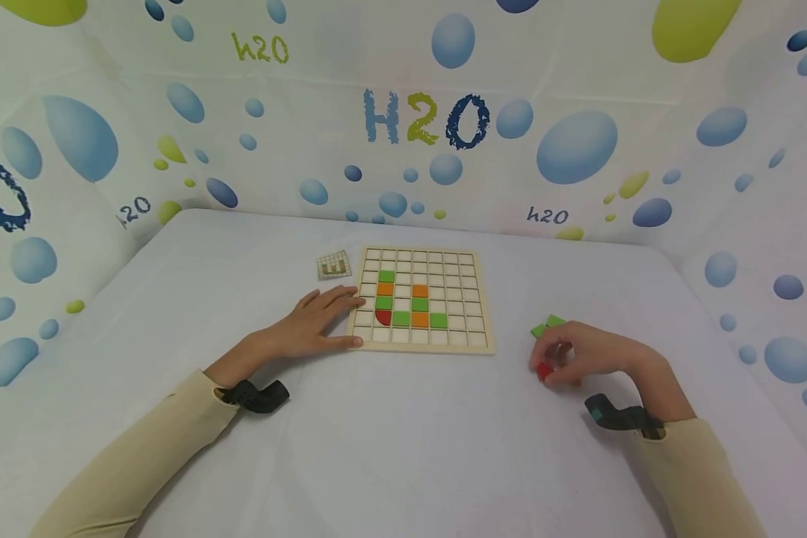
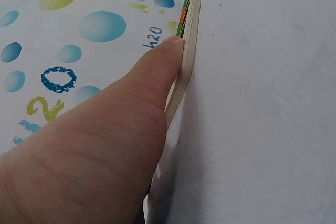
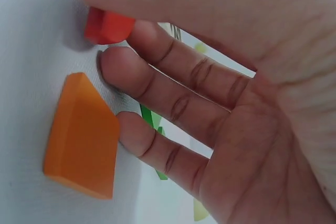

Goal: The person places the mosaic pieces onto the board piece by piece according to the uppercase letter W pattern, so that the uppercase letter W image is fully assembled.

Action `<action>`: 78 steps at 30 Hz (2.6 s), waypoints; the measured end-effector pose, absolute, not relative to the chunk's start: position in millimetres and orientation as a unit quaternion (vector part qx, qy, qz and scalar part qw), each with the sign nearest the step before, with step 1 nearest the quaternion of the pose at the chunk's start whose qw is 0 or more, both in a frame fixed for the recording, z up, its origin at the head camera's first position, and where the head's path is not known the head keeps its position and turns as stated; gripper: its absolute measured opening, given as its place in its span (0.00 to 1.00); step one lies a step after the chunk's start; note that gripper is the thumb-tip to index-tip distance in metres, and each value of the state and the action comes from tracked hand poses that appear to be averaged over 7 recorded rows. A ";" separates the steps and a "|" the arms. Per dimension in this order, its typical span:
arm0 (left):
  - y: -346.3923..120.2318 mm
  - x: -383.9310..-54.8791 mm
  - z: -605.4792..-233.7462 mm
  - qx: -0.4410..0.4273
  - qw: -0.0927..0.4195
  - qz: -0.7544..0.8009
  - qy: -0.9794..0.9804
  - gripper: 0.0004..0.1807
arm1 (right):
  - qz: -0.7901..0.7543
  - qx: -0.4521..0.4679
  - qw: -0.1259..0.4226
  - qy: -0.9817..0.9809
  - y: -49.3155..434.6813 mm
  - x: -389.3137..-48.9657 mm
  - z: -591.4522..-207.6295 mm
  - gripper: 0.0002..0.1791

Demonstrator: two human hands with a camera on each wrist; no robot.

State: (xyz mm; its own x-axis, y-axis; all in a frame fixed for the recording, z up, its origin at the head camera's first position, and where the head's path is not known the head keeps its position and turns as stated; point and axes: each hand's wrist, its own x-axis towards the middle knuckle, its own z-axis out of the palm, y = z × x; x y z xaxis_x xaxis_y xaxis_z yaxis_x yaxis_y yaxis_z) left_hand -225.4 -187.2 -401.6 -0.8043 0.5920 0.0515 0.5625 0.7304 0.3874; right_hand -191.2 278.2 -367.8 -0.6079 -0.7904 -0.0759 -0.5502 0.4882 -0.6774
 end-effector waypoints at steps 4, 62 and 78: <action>-187.8 -225.7 -400.2 0.312 0.039 0.199 0.928 0.40 | -0.313 -0.405 0.188 0.838 275.7 -193.9 -366.7 0.11; -185.8 -225.2 -395.0 0.306 0.048 0.197 0.930 0.40 | -0.307 -0.353 0.155 0.870 226.2 -224.5 -357.2 0.12; -185.5 -223.8 -392.4 0.308 0.047 0.196 0.930 0.40 | -0.324 -0.348 0.118 0.872 211.2 -233.6 -359.9 0.12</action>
